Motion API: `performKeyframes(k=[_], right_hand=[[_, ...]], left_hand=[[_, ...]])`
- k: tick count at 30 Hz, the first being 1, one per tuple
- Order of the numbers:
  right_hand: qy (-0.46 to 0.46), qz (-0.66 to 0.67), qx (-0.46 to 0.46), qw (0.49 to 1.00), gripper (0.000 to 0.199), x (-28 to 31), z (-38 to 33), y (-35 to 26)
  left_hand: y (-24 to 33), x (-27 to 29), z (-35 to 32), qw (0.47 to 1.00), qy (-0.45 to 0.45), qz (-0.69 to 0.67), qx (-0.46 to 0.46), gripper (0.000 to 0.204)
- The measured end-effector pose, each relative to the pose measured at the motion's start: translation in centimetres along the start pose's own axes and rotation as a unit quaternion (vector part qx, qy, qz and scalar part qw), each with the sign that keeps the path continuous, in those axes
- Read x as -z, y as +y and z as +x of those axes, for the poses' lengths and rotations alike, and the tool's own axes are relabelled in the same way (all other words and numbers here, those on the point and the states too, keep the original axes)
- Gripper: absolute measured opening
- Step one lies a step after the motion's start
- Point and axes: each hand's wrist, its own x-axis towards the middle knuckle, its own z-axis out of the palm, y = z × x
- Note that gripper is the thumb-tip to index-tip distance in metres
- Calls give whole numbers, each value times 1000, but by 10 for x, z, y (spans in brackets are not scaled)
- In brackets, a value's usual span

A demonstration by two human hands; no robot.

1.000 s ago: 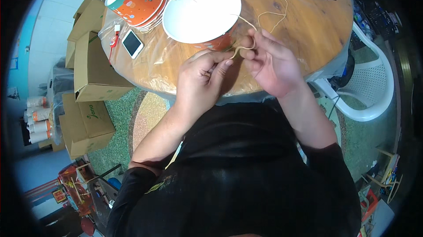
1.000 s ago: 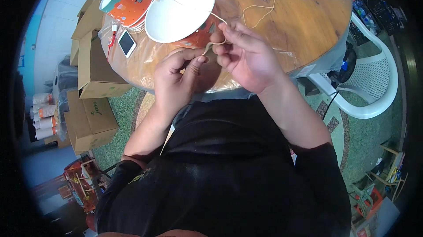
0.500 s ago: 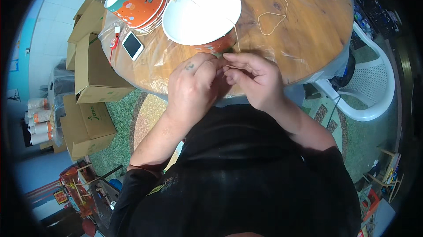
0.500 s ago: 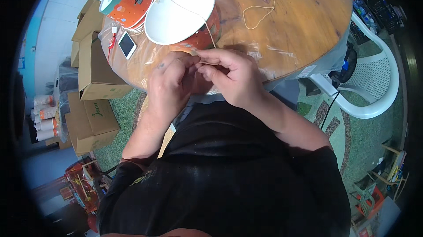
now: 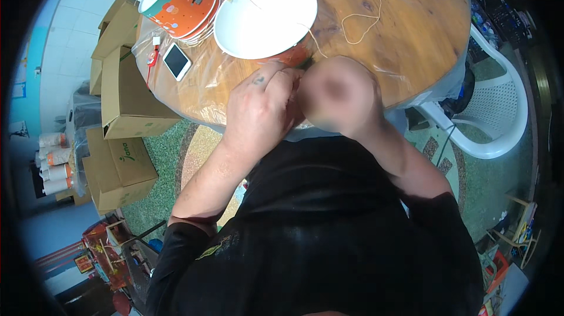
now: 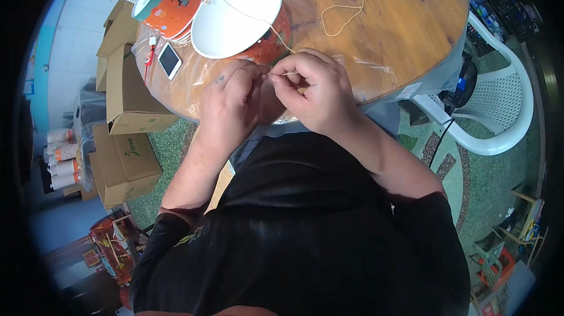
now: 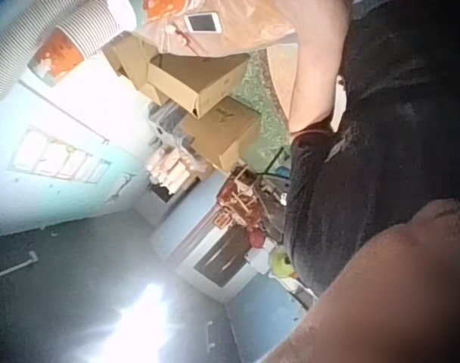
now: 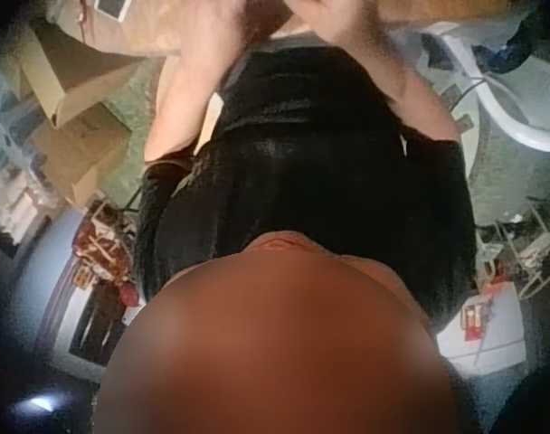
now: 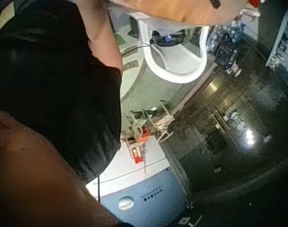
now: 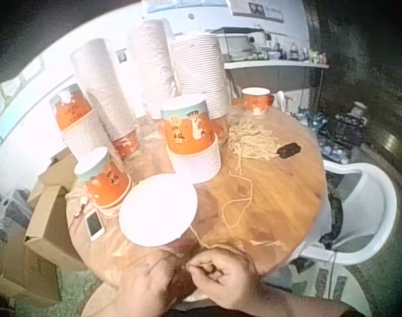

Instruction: Tying and securing thin strings to paper buckets for packaging.

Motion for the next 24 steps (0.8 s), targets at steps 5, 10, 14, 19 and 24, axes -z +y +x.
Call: performKeyframes(k=[5,10,14,19,24], right_hand=[[3,16,20,1000,11,-1,5,5],[63,150,-55,985,6,-10,13,18],[65,174,-111,976,7,-16,16,24],[57,171,-121,976,8,-17,15,20],[43,174,-123,976,8,-12,15,14]], left_hand=[[-5,5,9,996,67,5,-61,26],[-20,38,46,994,84,-21,-61,32],[-27,43,59,998,-60,-37,1,35],[-18,43,63,978,-173,-77,91,31],[-13,40,62,967,-185,-134,115,30]])
